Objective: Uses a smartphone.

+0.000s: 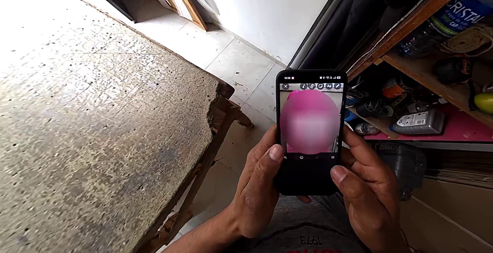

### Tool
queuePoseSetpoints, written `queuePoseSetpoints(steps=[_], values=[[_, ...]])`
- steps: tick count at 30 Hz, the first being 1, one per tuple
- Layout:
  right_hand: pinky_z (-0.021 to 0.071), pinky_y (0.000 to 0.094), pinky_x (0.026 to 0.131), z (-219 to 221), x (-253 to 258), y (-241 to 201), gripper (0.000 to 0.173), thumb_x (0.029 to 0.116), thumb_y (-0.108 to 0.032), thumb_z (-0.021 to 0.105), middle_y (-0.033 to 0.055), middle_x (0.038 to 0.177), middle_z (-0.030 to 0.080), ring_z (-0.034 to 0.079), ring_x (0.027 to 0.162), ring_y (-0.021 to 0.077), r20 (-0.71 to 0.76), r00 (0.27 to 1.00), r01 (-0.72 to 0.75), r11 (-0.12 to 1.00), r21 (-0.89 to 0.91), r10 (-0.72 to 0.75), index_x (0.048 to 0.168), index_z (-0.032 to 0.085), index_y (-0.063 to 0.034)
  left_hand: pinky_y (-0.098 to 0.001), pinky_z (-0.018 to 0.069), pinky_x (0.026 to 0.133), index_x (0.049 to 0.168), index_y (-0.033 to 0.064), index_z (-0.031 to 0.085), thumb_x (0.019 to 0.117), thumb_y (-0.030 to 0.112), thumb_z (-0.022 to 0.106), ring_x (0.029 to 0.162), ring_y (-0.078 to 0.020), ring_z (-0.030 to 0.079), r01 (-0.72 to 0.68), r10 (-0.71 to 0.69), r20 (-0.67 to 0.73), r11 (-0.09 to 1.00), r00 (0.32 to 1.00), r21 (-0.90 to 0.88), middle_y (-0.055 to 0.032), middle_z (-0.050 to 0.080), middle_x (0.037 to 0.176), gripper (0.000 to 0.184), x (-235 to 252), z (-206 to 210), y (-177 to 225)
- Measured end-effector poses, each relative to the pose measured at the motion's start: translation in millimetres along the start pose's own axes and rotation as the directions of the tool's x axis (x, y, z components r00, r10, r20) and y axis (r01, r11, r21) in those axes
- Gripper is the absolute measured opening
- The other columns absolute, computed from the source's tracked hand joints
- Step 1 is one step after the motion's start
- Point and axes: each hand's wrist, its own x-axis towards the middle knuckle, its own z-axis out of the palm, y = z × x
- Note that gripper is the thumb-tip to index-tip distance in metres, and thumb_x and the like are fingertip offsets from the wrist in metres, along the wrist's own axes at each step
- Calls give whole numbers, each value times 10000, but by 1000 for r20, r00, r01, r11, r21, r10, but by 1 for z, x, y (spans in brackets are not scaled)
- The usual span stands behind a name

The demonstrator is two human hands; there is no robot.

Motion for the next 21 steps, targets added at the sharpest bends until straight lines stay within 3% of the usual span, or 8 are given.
queuePoseSetpoints(steps=[7,10,15,21], values=[[625,370,864,1,-2,-1,559,1044,-191,497,155,1186,701,719,994,219,6,1000,-22,998,50,22,1576,370,-70,-401,655,632,1417,118,477,1098,380,404,997,-278,725,14,-11,56,998,998,-54,-178,648,1213,419,0,2,4],[631,381,864,1,-3,-1,570,1046,-182,491,171,1211,688,719,1014,232,17,999,-35,995,91,33,1585,347,-67,-401,653,646,1413,114,457,1077,228,407,996,-276,723,16,-13,83,999,996,-45,-177,644,1211,359,1,2,5],[629,381,863,2,-3,-3,589,1028,-146,488,180,1218,683,716,1026,233,23,999,-40,993,114,37,1589,332,-50,-407,653,659,1428,118,432,972,40,455,993,-281,727,20,-18,113,1000,993,-15,-184,659,1191,464,-1,1,5],[627,361,857,1,-5,-2,603,1020,-154,501,154,1183,696,720,989,207,28,999,-26,997,75,24,1593,333,-74,-395,658,652,1423,147,421,923,-12,524,989,-273,734,11,-15,106,999,994,41,-167,666,1200,535,-2,3,4]])
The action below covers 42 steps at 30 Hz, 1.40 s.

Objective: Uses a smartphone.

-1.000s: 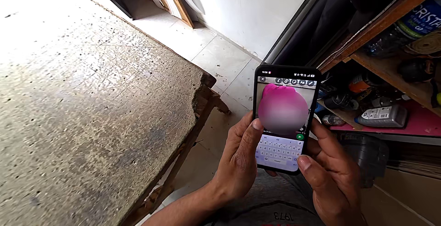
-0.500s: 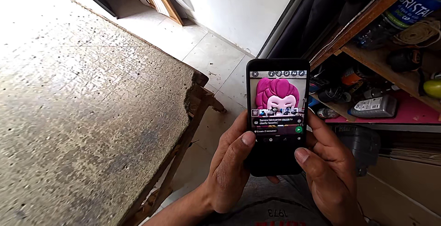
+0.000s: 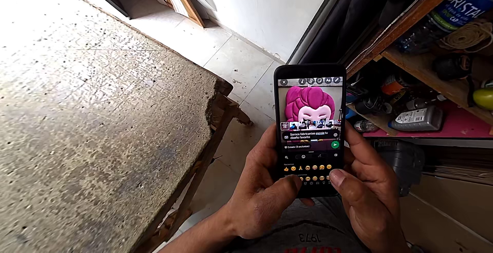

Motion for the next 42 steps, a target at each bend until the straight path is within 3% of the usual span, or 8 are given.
queuePoseSetpoints(steps=[4,12,18,28,35,42], values=[[629,359,850,0,-1,0,604,1016,-147,500,153,1184,694,720,987,206,-6,1000,2,1000,6,-1,1594,336,-84,-395,660,656,1424,149,417,911,-18,530,992,-268,735,-5,5,6,1000,1000,17,-160,667,1203,552,0,1,0],[635,363,824,0,-2,-1,611,1002,-113,489,165,1199,680,716,991,214,-14,1000,0,1000,30,1,1591,332,-68,-429,655,723,1472,126,385,978,58,451,1049,-282,707,-18,19,62,1000,998,-12,-162,634,1246,503,-3,-2,-1],[634,357,823,0,-2,-2,607,1005,-113,487,166,1190,681,716,987,215,-16,1000,5,1000,27,-4,1589,330,-58,-427,659,705,1456,111,391,996,14,410,1039,-285,711,-35,34,61,999,998,16,-167,637,1227,470,-2,0,0],[627,359,856,0,-2,-3,606,1007,-125,492,167,1221,676,712,1018,218,-19,1000,21,1000,10,-21,1591,337,-73,-420,657,728,1466,130,387,999,62,479,1054,-284,709,-39,39,71,999,997,-7,-165,640,1245,481,0,0,0],[624,367,881,0,0,-4,603,1014,-139,490,157,1234,678,711,1038,219,-6,1000,14,1000,-20,-14,1592,331,-69,-375,659,603,1392,132,442,966,-34,519,911,-257,751,-35,40,-37,992,999,124,-150,691,1135,463,4,5,0],[621,365,889,-1,0,-3,601,1020,-145,488,157,1231,678,708,1043,217,3,1000,13,1000,-17,-13,1594,328,-67,-368,655,600,1402,126,434,978,-29,493,905,-255,750,-27,31,-47,995,998,100,-159,689,1127,455,4,5,0]])
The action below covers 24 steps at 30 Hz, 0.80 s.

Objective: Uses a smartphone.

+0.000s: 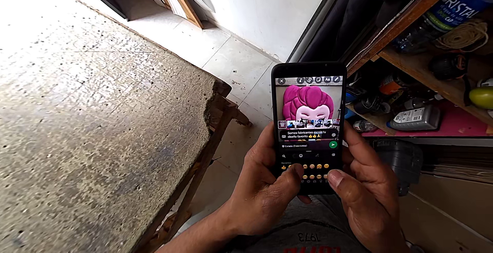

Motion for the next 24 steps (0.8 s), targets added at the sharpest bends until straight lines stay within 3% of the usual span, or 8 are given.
queuePoseSetpoints(steps=[6,10,19,24], values=[[623,359,875,0,3,0,555,1036,-158,478,157,1201,694,714,1021,216,-28,999,17,999,-27,-18,1570,373,-50,-367,657,614,1433,139,417,989,13,512,937,-255,744,-12,13,26,1000,1000,-19,-156,680,1161,471,0,-2,-1],[634,335,793,-1,9,-1,434,1069,-198,474,132,1103,721,725,922,190,-99,994,47,996,-77,-55,1466,508,-25,-386,658,700,1485,172,371,976,148,588,1059,-271,712,10,-3,91,996,996,-86,-146,644,1267,554,-3,-7,-2],[636,297,643,0,14,-1,286,1063,-200,533,77,910,729,723,757,160,-180,982,25,985,-171,-56,1284,623,-42,-386,657,688,1469,153,391,987,160,564,1053,-277,712,11,-5,99,998,995,-59,-157,646,1259,512,-4,-7,-4],[627,329,745,-5,10,0,430,1086,-332,451,109,1007,728,721,864,178,-130,990,45,993,-108,-59,1364,587,-33,-393,655,681,1482,149,389,1003,194,544,1074,-289,704,13,-2,104,994,995,-111,-168,634,1278,505,-5,-8,-4]])
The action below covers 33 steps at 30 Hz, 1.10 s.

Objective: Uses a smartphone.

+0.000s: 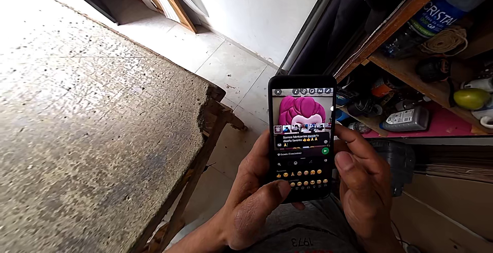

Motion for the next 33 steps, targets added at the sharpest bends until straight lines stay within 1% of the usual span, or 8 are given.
queuePoseSetpoints(steps=[3,7,11,22,25,27,30,33], values=[[633,340,763,-2,-1,-1,423,1090,-300,447,136,1025,726,726,880,195,8,1000,14,1000,26,-15,1393,571,-33,-396,655,681,1477,152,394,1004,188,531,1077,-286,703,-9,9,-8,1000,1000,-1,-165,635,1278,493,0,0,0],[633,332,783,-3,-6,-2,413,1081,-255,468,124,1020,729,726,880,183,22,999,25,1000,-6,-25,1430,549,-49,-393,652,680,1480,154,395,1007,168,525,1077,-287,703,-19,19,-7,999,1000,-28,-168,633,1283,491,-1,0,0],[639,347,817,-1,-10,0,447,1077,-235,477,141,1061,730,733,915,201,23,999,25,1000,4,-25,1472,506,-29,-393,653,680,1467,146,401,1007,161,520,1075,-287,703,-23,23,-7,999,1000,-30,-170,634,1277,475,-1,1,-1],[636,334,804,0,-13,0,453,1077,-226,473,144,1059,728,729,907,193,21,999,28,1000,1,-28,1480,503,-21,-395,653,668,1469,143,398,999,122,504,1067,-290,708,-21,20,-17,999,1000,-27,-175,640,1268,482,-2,2,-2],[633,321,787,0,-12,1,448,1076,-226,473,134,1036,733,727,886,181,12,999,36,999,-19,-36,1472,511,-19,-388,654,670,1478,147,389,995,118,504,1066,-277,707,-22,21,-15,1000,1000,-9,-163,637,1270,498,-3,2,-2],[633,305,750,0,-10,0,428,1073,-228,480,107,1004,738,727,848,162,-4,999,42,998,-53,-42,1451,537,-36,-388,655,677,1491,146,384,998,103,496,1059,-274,710,-28,28,-16,1000,999,4,-160,643,1263,507,-3,3,-2],[630,293,696,0,-6,-1,362,1066,-228,502,79,938,735,721,789,151,-39,999,32,996,-81,-35,1369,591,-51,-388,657,693,1515,154,359,1000,88,477,1071,-273,710,-25,25,-1,1000,1000,20,-155,646,1274,531,-3,3,-3],[631,294,694,-1,-5,-2,347,1070,-229,496,74,923,733,723,790,151,-36,999,34,996,-81,-37,1350,590,-47,-382,657,699,1507,156,365,1004,93,475,1070,-263,712,-31,30,10,999,999,27,-149,649,1275,518,-3,3,-3]])
